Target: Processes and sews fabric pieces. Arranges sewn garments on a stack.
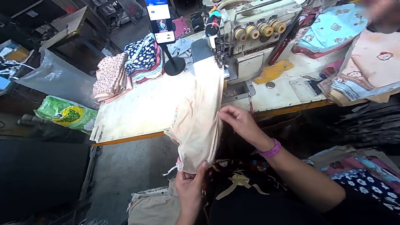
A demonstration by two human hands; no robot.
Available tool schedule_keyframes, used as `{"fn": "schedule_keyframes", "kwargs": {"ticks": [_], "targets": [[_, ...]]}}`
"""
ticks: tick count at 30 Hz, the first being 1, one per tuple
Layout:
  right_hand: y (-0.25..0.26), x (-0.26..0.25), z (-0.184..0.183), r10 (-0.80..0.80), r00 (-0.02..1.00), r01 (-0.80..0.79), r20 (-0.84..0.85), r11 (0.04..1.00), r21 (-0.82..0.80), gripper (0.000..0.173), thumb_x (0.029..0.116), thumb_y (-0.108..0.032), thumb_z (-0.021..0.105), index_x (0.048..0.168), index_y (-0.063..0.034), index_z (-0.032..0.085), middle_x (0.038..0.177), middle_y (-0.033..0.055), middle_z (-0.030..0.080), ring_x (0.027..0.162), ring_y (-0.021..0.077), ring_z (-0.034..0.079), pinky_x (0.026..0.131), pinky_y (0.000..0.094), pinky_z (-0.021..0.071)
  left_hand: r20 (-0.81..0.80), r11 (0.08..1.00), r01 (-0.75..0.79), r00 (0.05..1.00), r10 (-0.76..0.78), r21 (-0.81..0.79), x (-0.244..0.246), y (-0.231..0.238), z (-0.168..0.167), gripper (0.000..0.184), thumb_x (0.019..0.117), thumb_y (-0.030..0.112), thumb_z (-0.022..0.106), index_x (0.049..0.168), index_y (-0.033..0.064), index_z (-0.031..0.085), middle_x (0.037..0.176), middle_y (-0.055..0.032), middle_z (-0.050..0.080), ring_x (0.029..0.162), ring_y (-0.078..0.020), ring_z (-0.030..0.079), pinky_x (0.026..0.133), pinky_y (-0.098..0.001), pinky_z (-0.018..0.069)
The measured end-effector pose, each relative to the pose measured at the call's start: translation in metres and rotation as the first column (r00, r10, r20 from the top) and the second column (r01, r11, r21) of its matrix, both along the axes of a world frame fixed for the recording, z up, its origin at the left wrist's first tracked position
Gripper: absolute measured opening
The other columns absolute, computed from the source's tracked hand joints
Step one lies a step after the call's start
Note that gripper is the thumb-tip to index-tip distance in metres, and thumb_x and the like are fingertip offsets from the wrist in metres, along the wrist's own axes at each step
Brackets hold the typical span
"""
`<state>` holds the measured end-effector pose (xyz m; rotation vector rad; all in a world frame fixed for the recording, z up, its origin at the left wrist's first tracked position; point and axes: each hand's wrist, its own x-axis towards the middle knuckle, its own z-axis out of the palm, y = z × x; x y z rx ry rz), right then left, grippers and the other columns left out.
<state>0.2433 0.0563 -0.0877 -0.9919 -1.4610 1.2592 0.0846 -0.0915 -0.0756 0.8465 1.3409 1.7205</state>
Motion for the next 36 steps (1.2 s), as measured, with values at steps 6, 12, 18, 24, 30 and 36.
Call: {"fn": "schedule_keyframes", "kwargs": {"ticks": [6,12,18,24,30,36], "targets": [[0.008,0.005,-0.007,0.037,0.998,-0.032,0.055,0.996,-0.083,0.021,0.1080,-0.019,0.050,0.110,-0.0013,0.061,0.091,0.0028,0.065,0.084,0.0042,0.062,0.080,0.0248,0.0518,0.071,0.992,-0.087,0.993,0.093,-0.090,-0.003,0.000,0.014,0.037,0.0793,-0.017,0.065,0.107,0.0063,0.057,0.085,0.0022,0.077,0.077,-0.0081,0.075,0.074,-0.0274,0.0641],[0.029,0.033,0.000,0.001,0.996,-0.006,-0.085,0.998,-0.067,0.014,0.0957,-0.021,0.068,0.099,-0.0068,0.067,0.096,-0.0011,0.067,0.086,0.0051,0.062,0.078,0.0262,0.0532,0.369,0.981,-0.052,0.922,0.120,-0.189,0.001,0.003,0.020,0.030,0.0846,-0.021,0.055,0.106,0.0001,0.056,0.084,-0.0085,0.076,0.070,-0.0159,0.076,0.068,-0.0308,0.0651],[0.013,0.008,-0.012,0.119,0.992,-0.114,-0.030,0.984,0.137,0.019,0.0942,-0.017,0.068,0.081,-0.0037,0.070,0.094,0.0000,0.067,0.089,-0.0014,0.062,0.080,0.0166,0.0521,0.307,0.971,-0.063,0.942,0.134,-0.229,0.010,-0.001,0.016,0.028,0.0809,-0.019,0.059,0.101,0.0014,0.060,0.079,-0.0076,0.077,0.065,-0.0156,0.075,0.062,-0.0315,0.0649],[0.045,0.035,-0.021,0.036,0.981,-0.064,-0.192,0.988,-0.141,0.026,0.1080,-0.026,0.049,0.116,-0.0038,0.061,0.099,0.0011,0.067,0.092,0.0076,0.065,0.087,0.0295,0.0547,0.384,0.967,-0.041,0.913,0.138,-0.250,0.007,0.000,0.022,0.025,0.0848,-0.018,0.056,0.101,0.0008,0.059,0.078,-0.0100,0.076,0.063,-0.0164,0.075,0.062,-0.0303,0.0647],[0.051,0.020,-0.015,0.747,0.607,-0.794,-0.272,0.581,-0.178,0.020,0.0847,-0.009,0.069,0.104,-0.0086,0.063,0.090,-0.0141,0.070,0.087,-0.0079,0.065,0.083,0.0159,0.0546,0.666,0.902,0.206,0.737,0.111,-0.379,0.009,-0.002,0.017,0.016,0.0959,-0.007,0.049,0.100,0.0043,0.061,0.078,-0.0107,0.075,0.064,-0.0164,0.075,0.065,-0.0267,0.0642],[0.059,0.034,-0.011,0.867,0.496,-0.832,-0.049,0.458,-0.312,0.018,0.0865,-0.008,0.075,0.073,-0.0092,0.062,0.064,-0.0106,0.062,0.059,-0.0064,0.056,0.058,0.0147,0.0455,0.515,0.925,0.038,0.839,0.176,-0.377,0.009,0.005,0.005,0.013,0.0899,-0.006,0.060,0.101,0.0009,0.062,0.084,-0.0130,0.076,0.070,-0.0201,0.076,0.070,-0.0337,0.0652]]}}
